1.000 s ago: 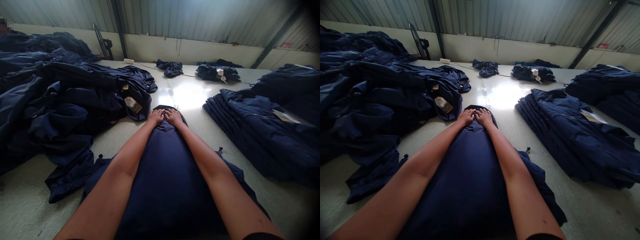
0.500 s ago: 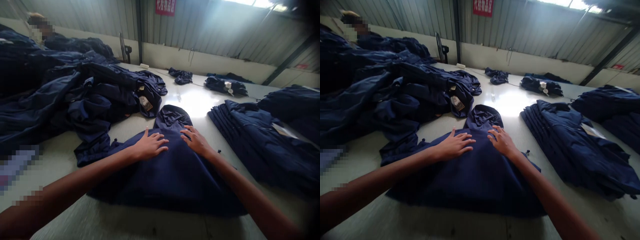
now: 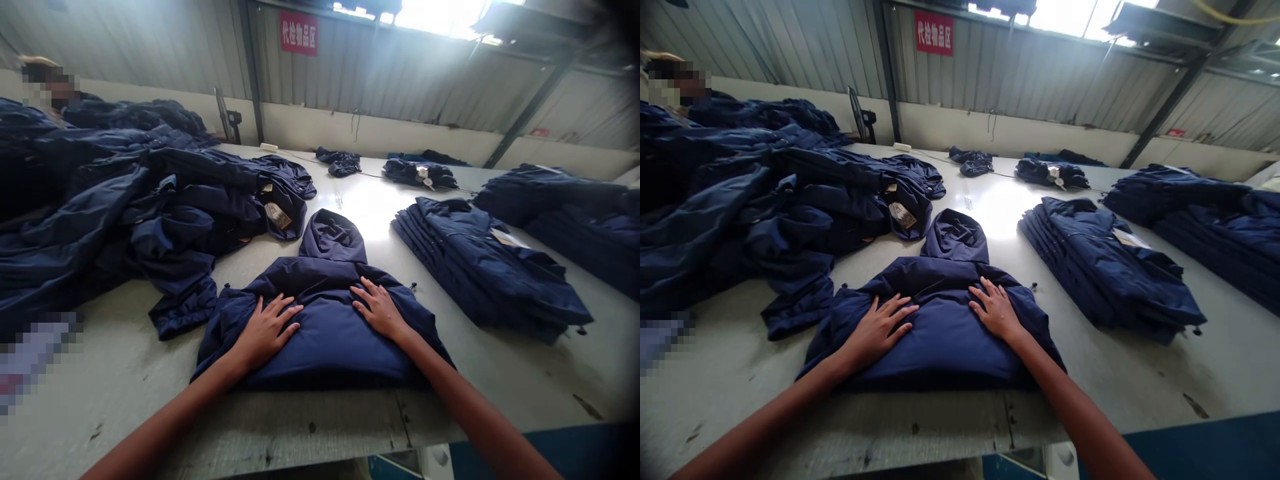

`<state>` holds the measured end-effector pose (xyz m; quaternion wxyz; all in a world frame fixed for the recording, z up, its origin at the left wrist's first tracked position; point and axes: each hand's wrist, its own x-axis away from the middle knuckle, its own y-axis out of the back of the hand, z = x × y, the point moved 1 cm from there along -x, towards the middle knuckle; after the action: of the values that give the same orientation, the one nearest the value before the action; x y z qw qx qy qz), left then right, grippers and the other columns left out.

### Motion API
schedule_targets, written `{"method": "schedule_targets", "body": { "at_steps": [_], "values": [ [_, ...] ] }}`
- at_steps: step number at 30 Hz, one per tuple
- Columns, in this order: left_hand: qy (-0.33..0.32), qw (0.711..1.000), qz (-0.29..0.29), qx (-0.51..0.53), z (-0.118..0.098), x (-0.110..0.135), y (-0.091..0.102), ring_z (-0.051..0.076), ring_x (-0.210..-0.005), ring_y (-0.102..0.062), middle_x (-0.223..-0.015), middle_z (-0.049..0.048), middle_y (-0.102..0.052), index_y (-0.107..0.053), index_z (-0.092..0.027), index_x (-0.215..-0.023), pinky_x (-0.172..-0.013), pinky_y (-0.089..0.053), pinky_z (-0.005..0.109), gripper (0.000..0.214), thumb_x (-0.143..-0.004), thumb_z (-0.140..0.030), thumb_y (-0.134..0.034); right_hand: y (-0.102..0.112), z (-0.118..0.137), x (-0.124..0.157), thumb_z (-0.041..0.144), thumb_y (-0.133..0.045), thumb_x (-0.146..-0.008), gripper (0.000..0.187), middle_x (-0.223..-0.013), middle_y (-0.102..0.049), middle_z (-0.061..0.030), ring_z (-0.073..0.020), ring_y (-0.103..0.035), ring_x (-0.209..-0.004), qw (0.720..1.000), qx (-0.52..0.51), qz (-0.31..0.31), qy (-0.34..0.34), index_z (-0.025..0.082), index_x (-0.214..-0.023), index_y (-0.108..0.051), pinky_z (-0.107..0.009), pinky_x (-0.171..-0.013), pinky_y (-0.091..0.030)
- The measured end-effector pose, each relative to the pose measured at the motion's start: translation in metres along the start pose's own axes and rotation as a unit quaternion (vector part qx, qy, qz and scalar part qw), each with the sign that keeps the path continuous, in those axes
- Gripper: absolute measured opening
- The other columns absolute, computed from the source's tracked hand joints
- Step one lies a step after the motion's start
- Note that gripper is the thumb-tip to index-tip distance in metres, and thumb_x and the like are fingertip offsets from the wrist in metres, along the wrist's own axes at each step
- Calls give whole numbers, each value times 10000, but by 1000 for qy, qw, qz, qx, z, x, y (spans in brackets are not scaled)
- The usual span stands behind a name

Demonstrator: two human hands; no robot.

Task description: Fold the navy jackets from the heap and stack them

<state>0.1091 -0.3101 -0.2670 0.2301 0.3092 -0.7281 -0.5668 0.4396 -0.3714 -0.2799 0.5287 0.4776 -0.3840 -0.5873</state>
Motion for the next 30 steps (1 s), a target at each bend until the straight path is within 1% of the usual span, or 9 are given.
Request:
{"method": "schedule_targets", "body": {
  "at_steps": [4,7,10,12,15,17,19,23,30],
  "values": [
    [-2,998,-60,-20,4,18,19,266,-1493,-461,-1586,25,-539,-683,-349,-1356,-1311,-180,575,421,-1073,-468,-395,21,-1,17,387,-477,-1044,430,-1619,-470,-108,-291,-470,-1467,992,18,-125,-19,258,-1413,-655,-476,-1207,-400],
    [63,987,-127,-78,21,20,36,309,-1467,-481,-1569,75,-548,-632,-304,-1431,-1295,-229,566,472,-1046,-489,-432,35,-15,29,429,-530,-1019,523,-1570,-514,-159,-345,-478,-1448,977,79,-169,-100,214,-1495,-568,-517,-1169,-416],
    [147,979,-101,-94,43,4,47,374,-1377,-561,-1551,173,-545,-481,-168,-1571,-1156,-431,555,663,-1016,-530,-458,39,-29,28,473,-599,-987,625,-1436,-627,-215,-357,-598,-1325,974,91,-110,-173,122,-1500,-535,-459,-1065,-489],
    [169,981,-47,-77,54,-13,50,392,-1314,-611,-1521,206,-565,-431,-115,-1594,-1065,-505,519,749,-998,-565,-475,38,-32,23,463,-601,-993,546,-1279,-724,-200,-338,-686,-1197,978,87,-36,-186,123,-1420,-603,-417,-986,-518],
    [156,986,27,-47,58,-30,55,380,-1248,-659,-1407,173,-667,-571,-155,-1480,-983,-546,457,608,-981,-496,-505,38,-27,16,372,-554,-1020,344,-1119,-787,-147,-311,-741,-1079,982,99,38,-156,194,-1279,-694,-382,-898,-521],
    [135,989,45,-37,57,-35,62,363,-1163,-704,-1263,124,-749,-690,-222,-1318,-913,-563,424,436,-980,-395,-477,43,-24,15,333,-511,-1037,300,-1066,-801,-117,-293,-756,-1033,984,99,40,-144,242,-1239,-713,-357,-845,-515],
    [118,992,27,-41,56,-38,72,349,-1084,-734,-1161,97,-783,-736,-261,-1218,-871,-565,407,389,-965,-319,-447,50,-25,12,340,-471,-1054,306,-1032,-807,-96,-280,-763,-991,984,93,5,-153,277,-1220,-720,-342,-801,-507],
    [119,988,-62,-71,57,-56,107,349,-1124,-723,-1226,100,-769,-718,-271,-1286,-914,-552,399,452,-902,-258,-481,75,-32,-8,379,-430,-1072,341,-975,-804,-101,-290,-763,-919,975,101,-100,-174,278,-1200,-730,-345,-765,-489],
    [151,964,-213,-49,56,-132,179,347,-1117,-725,-1178,96,-778,-674,-277,-1309,-955,-542,411,412,-949,-274,-471,139,-34,-95,402,-408,-1082,412,-992,-782,-164,-322,-739,-924,935,81,-273,-210,177,-1262,-703,-349,-771,-461]
  ]
}}
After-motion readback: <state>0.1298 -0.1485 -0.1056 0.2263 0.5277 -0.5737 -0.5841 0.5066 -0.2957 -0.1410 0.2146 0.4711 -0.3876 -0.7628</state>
